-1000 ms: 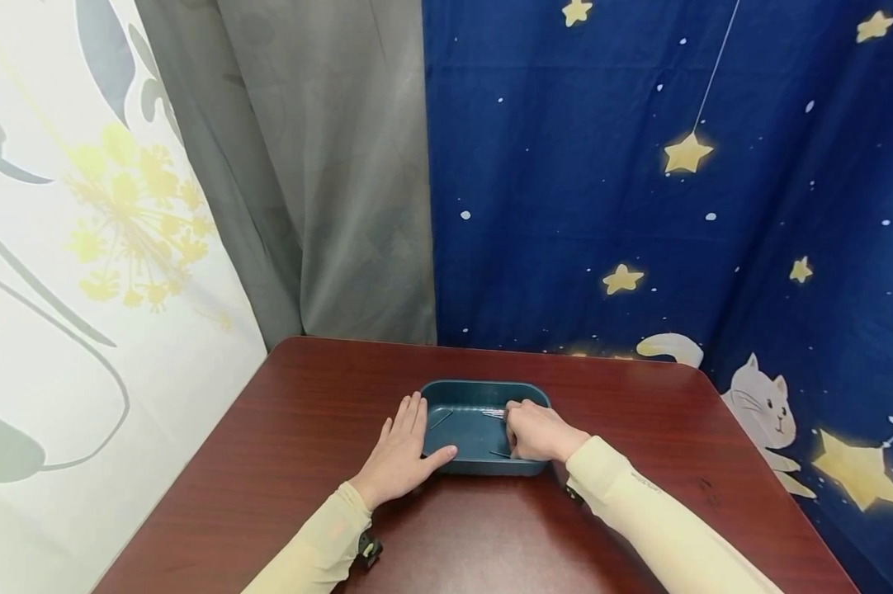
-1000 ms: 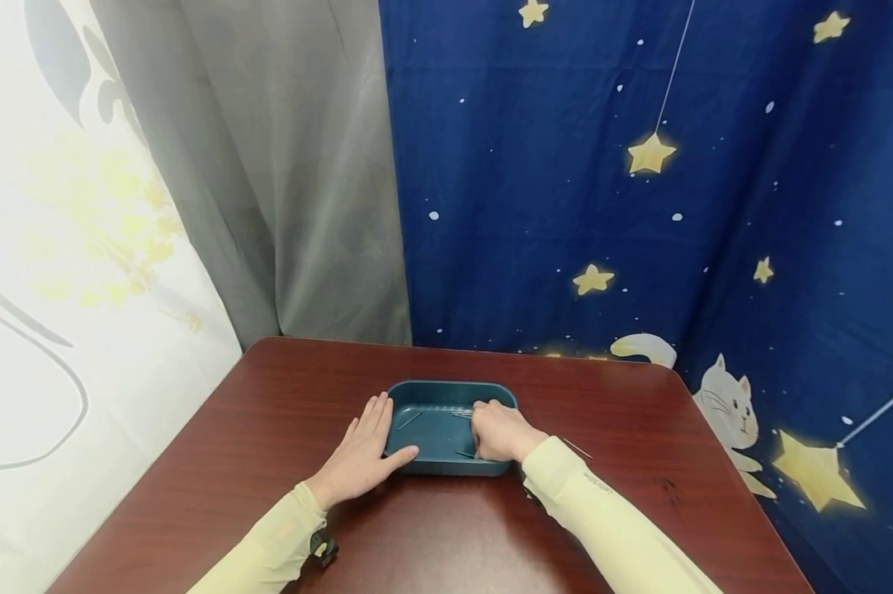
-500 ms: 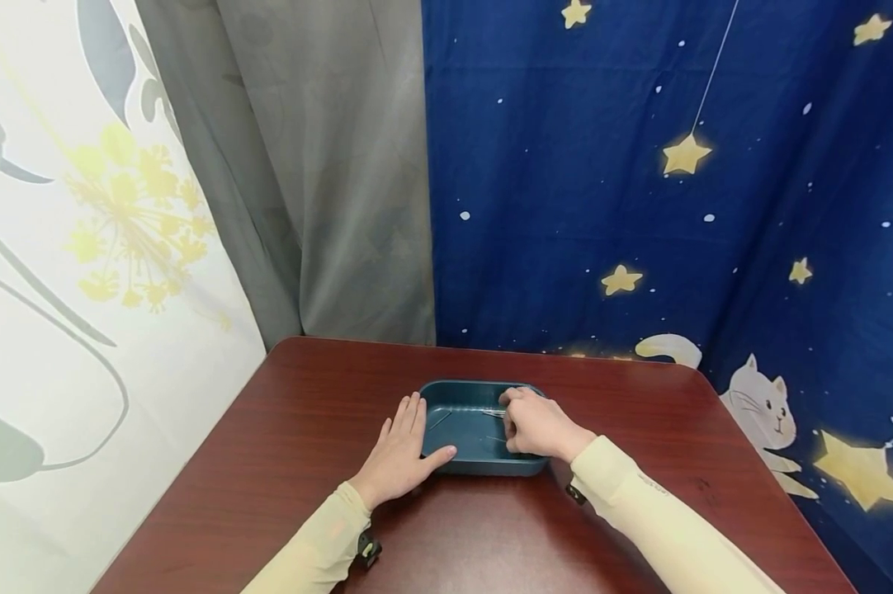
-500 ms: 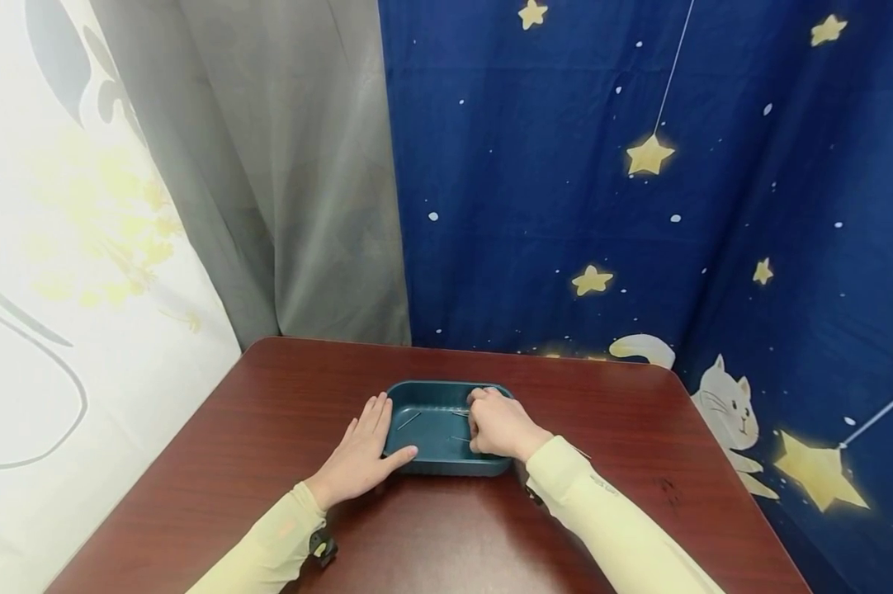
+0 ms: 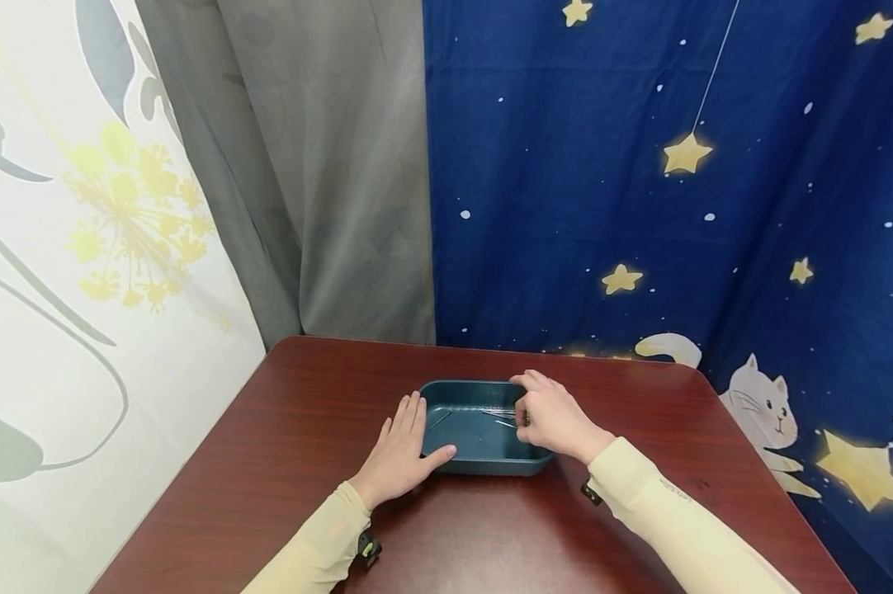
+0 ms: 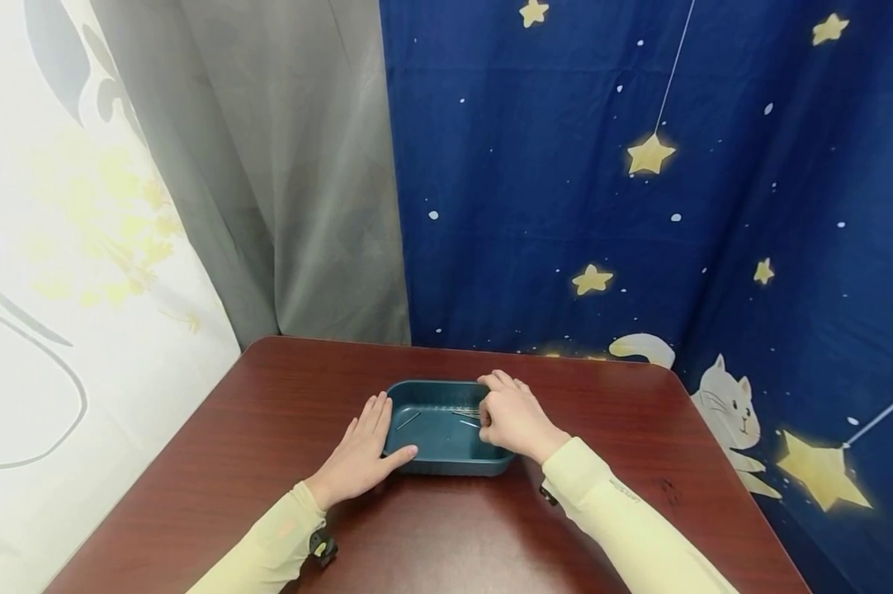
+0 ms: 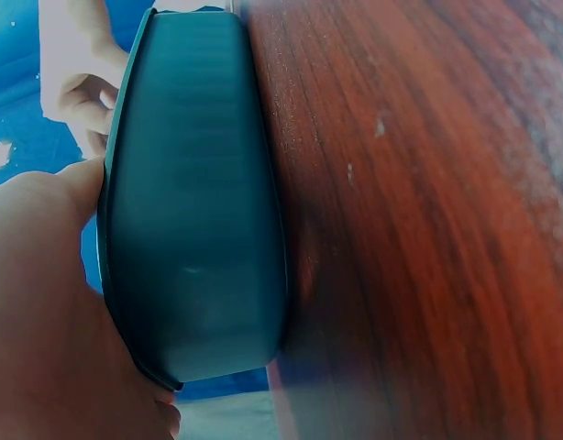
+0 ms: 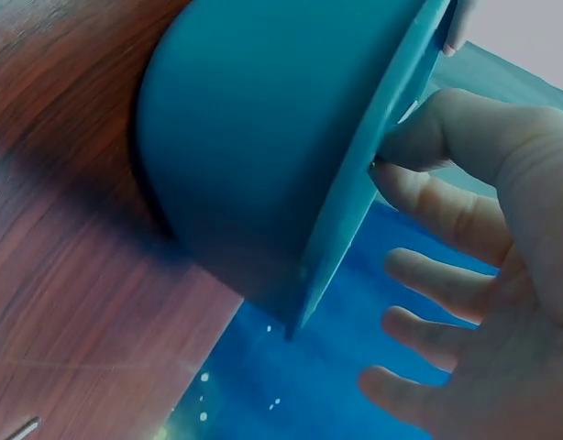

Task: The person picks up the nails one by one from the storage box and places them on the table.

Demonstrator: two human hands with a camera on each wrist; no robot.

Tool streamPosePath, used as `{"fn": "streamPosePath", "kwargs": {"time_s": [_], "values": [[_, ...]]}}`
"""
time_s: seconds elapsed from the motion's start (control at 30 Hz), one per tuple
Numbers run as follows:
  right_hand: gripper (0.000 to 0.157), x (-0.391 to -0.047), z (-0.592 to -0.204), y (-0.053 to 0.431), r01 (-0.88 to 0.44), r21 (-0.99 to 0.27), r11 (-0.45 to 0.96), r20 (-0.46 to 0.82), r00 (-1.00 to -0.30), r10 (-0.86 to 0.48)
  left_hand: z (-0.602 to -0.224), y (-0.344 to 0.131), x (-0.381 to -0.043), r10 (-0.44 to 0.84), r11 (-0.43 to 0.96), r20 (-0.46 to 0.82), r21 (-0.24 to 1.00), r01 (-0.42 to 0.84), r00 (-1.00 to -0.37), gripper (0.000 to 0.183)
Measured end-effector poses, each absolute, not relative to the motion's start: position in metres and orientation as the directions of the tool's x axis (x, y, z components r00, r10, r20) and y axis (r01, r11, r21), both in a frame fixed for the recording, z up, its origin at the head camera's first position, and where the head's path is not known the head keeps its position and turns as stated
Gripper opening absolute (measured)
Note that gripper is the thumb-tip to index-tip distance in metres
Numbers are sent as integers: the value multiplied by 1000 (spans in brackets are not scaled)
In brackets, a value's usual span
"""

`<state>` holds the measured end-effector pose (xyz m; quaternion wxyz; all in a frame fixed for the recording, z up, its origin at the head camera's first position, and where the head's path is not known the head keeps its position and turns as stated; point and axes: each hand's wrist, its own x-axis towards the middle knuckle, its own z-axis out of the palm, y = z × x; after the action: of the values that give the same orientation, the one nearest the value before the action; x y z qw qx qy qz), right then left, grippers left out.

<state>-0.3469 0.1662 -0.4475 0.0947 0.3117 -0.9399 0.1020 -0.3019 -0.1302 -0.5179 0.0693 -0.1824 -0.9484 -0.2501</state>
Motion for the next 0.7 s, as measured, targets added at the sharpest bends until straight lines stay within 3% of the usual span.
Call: {"fn": "streamPosePath", "kwargs": {"time_s": [0.7], "values": [[27, -348, -438, 218, -470, -197, 860, 271, -869, -413, -516, -130, -300, 317, 810, 220, 443, 384, -922, 106]]}}
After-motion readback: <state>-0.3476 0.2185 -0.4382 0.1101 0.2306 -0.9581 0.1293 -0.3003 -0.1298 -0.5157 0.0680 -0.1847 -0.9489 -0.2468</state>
